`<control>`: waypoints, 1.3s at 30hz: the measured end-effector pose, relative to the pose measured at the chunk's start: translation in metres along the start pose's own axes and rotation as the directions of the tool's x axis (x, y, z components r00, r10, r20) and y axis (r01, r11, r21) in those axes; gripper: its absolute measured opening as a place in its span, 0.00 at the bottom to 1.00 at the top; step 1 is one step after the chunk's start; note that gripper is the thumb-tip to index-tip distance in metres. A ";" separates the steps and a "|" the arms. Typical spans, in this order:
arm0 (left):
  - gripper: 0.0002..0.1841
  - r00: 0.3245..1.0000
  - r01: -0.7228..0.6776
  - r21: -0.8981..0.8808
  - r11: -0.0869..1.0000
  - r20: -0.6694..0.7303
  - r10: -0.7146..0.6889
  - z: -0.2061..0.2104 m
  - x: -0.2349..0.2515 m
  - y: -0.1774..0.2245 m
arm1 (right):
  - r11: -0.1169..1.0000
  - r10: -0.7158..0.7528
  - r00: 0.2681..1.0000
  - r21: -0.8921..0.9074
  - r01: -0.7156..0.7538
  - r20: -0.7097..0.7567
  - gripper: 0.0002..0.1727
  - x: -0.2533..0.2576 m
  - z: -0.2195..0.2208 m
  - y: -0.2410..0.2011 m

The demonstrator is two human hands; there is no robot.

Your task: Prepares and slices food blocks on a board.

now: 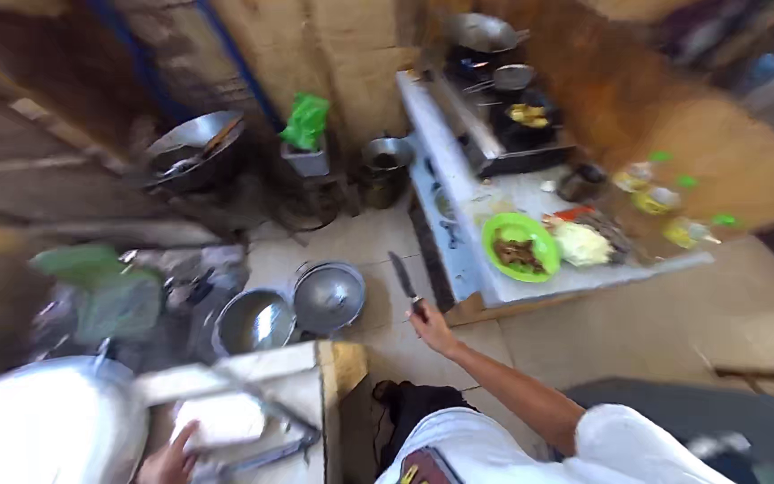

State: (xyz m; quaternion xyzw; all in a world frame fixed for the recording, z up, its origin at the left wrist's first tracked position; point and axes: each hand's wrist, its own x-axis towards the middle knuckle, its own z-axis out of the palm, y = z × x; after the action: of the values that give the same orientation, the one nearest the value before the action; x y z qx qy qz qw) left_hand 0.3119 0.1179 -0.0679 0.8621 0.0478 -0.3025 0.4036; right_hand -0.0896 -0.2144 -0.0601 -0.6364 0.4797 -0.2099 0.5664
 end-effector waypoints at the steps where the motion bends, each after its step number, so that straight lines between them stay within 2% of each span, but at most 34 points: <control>1: 0.40 0.999 0.038 -0.081 0.996 -0.034 -0.041 0.005 -0.016 0.012 | 0.999 -0.018 0.999 -0.030 0.019 0.028 0.20 0.000 0.008 -0.005; 3: 0.32 0.991 0.092 -0.224 0.970 -0.072 -0.110 0.011 -0.041 0.036 | 0.992 -0.099 0.990 -0.067 0.106 0.103 0.19 -0.001 0.029 -0.015; 5: 0.26 0.989 0.118 -0.325 0.938 -0.050 -0.142 0.011 -0.045 0.037 | 0.978 -0.186 0.957 -0.048 0.202 0.223 0.17 -0.004 0.055 -0.026; 8: 0.22 0.990 0.069 -0.476 0.877 -0.075 -0.118 0.006 -0.061 0.021 | 0.962 -0.259 0.849 0.043 0.270 0.460 0.12 -0.021 0.098 -0.039; 10: 0.22 0.984 0.011 -0.546 0.838 -0.145 -0.107 0.010 -0.085 0.019 | 0.950 -0.295 0.740 0.102 0.296 0.604 0.09 -0.040 0.123 -0.046; 13: 0.25 0.933 -0.115 -0.626 0.771 -0.334 -0.132 0.023 -0.130 -0.004 | 0.922 -0.322 0.503 0.144 0.361 0.802 0.11 -0.068 0.151 -0.054; 15: 0.28 0.887 -0.164 -0.675 0.720 -0.420 -0.191 0.036 -0.169 -0.028 | 0.894 -0.322 0.363 0.156 0.419 0.874 0.14 -0.084 0.162 -0.054; 17: 0.26 0.841 -0.239 -0.752 0.614 -0.476 -0.257 0.047 -0.210 -0.049 | 0.856 -0.325 0.249 0.171 0.489 0.913 0.18 -0.094 0.171 -0.052; 21: 0.23 0.772 -0.310 -0.896 0.318 -0.432 -0.466 0.069 -0.286 -0.087 | 0.778 -0.322 0.004 0.262 0.571 0.947 0.28 -0.110 0.177 -0.041; 22: 0.22 0.749 -0.315 -0.908 0.275 -0.416 -0.515 0.075 -0.296 -0.097 | 0.753 -0.311 -0.050 0.278 0.597 0.949 0.29 -0.115 0.176 -0.038; 24: 0.22 0.718 -0.328 -0.918 0.223 -0.396 -0.573 0.092 -0.300 -0.117 | 0.705 -0.263 -0.112 0.271 0.655 0.958 0.27 -0.125 0.171 -0.033; 28: 0.23 0.719 -0.314 -0.923 0.220 -0.383 -0.580 0.114 -0.289 -0.147 | 0.619 -0.125 -0.118 0.171 0.766 0.985 0.23 -0.143 0.155 -0.022; 30: 0.23 0.717 -0.316 -0.911 0.265 -0.412 -0.563 0.111 -0.288 -0.156 | 0.558 -0.076 -0.114 0.137 0.818 0.991 0.21 -0.152 0.151 -0.019; 32: 0.23 0.719 -0.297 -0.885 0.358 -0.454 -0.526 0.105 -0.291 -0.168 | 0.510 -0.021 -0.095 0.092 0.855 0.995 0.20 -0.164 0.148 -0.019; 35: 0.24 0.777 -0.152 -0.843 0.516 -0.424 -0.465 0.092 -0.297 -0.187 | 0.461 0.060 -0.030 -0.001 0.887 0.998 0.19 -0.183 0.142 -0.022; 39: 0.26 0.822 -0.041 -0.813 0.581 -0.358 -0.443 0.085 -0.301 -0.199 | 0.426 0.165 0.106 -0.167 0.889 0.981 0.20 -0.202 0.135 -0.023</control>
State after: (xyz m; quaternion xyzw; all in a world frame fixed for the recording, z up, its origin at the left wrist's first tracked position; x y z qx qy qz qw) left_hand -0.0386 0.2382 -0.0734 0.6278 0.3873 -0.0467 0.6735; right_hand -0.0627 0.0251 -0.0198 -0.9012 -0.1507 0.2944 0.2801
